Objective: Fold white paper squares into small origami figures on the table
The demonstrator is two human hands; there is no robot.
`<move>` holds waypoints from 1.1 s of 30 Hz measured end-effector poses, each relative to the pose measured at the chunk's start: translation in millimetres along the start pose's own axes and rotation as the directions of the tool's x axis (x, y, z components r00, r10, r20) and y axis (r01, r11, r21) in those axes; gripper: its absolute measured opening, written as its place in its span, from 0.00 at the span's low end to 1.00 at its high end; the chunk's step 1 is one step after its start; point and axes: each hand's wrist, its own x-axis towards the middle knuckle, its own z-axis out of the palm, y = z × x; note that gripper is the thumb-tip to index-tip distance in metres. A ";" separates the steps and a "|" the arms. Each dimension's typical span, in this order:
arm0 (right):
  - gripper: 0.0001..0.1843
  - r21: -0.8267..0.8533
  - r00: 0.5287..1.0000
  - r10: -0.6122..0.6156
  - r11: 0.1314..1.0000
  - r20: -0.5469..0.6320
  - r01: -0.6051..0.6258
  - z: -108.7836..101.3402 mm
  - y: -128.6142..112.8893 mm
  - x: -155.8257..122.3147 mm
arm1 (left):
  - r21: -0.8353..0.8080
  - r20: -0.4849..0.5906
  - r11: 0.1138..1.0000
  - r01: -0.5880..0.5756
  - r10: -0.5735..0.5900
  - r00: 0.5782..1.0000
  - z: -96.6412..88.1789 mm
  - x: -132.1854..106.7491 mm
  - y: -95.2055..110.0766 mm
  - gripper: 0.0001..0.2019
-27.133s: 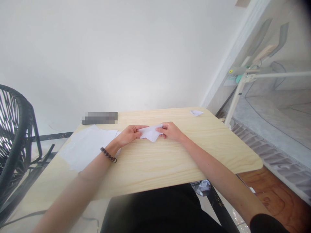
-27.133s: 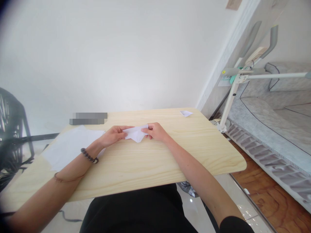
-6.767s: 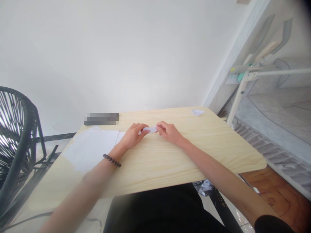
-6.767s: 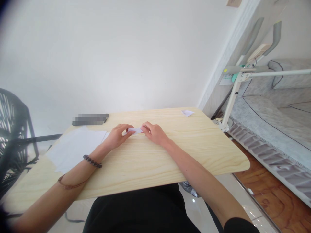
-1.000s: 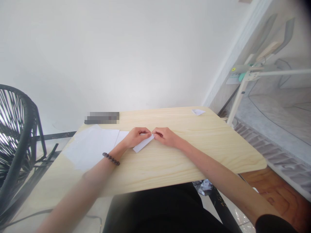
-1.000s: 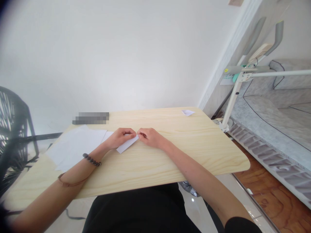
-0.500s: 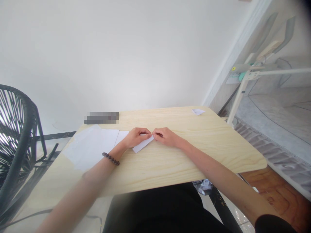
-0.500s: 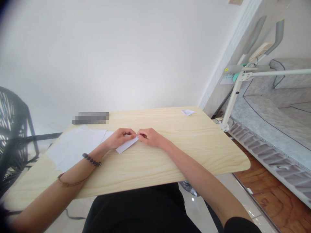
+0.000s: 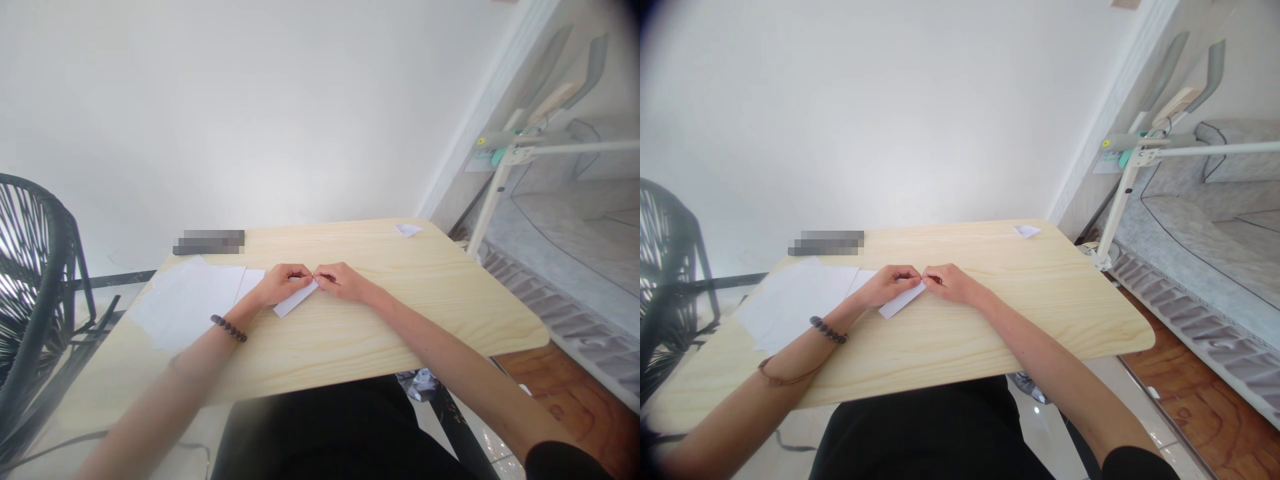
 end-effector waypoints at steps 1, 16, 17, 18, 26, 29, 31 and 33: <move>0.11 0.001 1.000 0.000 1.000 0.000 0.000 0.1 0.2 0.0 | 0.000 -0.006 1.000 -0.006 0.006 1.000 0.2 0.0 0.3 0.15; 0.08 0.085 0.996 0.060 0.994 0.064 -0.065 -2.4 -2.6 -1.6 | -0.051 -0.005 0.999 0.007 -0.007 1.000 -1.1 0.0 0.6 0.15; 0.08 0.077 0.997 0.057 0.995 0.059 -0.061 -2.3 -2.3 -1.5 | -0.053 0.001 0.999 0.010 -0.010 1.000 -1.2 0.0 0.7 0.15; 0.08 0.066 0.997 0.053 0.996 0.053 -0.056 -2.1 -1.9 -1.5 | -0.054 0.007 0.998 0.011 -0.011 1.000 -1.3 0.0 0.9 0.15; 0.08 0.046 0.998 0.049 0.998 0.034 -0.051 -1.5 -2.8 -1.4 | -0.048 -0.024 0.998 0.029 -0.030 0.999 -0.6 0.7 1.1 0.15; 0.10 -0.015 0.999 0.034 0.999 -0.022 -0.034 -0.5 -3.8 -1.2 | -0.044 -0.042 0.998 0.041 -0.043 0.998 0.1 1.0 1.2 0.16; 0.11 -0.052 0.998 0.025 0.998 -0.057 -0.028 -0.1 -2.7 -0.9 | -0.054 -0.055 0.998 0.042 -0.045 0.997 0.4 1.2 1.1 0.15; 0.11 -0.082 0.993 0.019 0.996 -0.115 -0.028 -0.8 -0.3 -0.4 | -0.093 -0.056 0.995 0.046 -0.051 0.997 0.9 1.9 0.1 0.15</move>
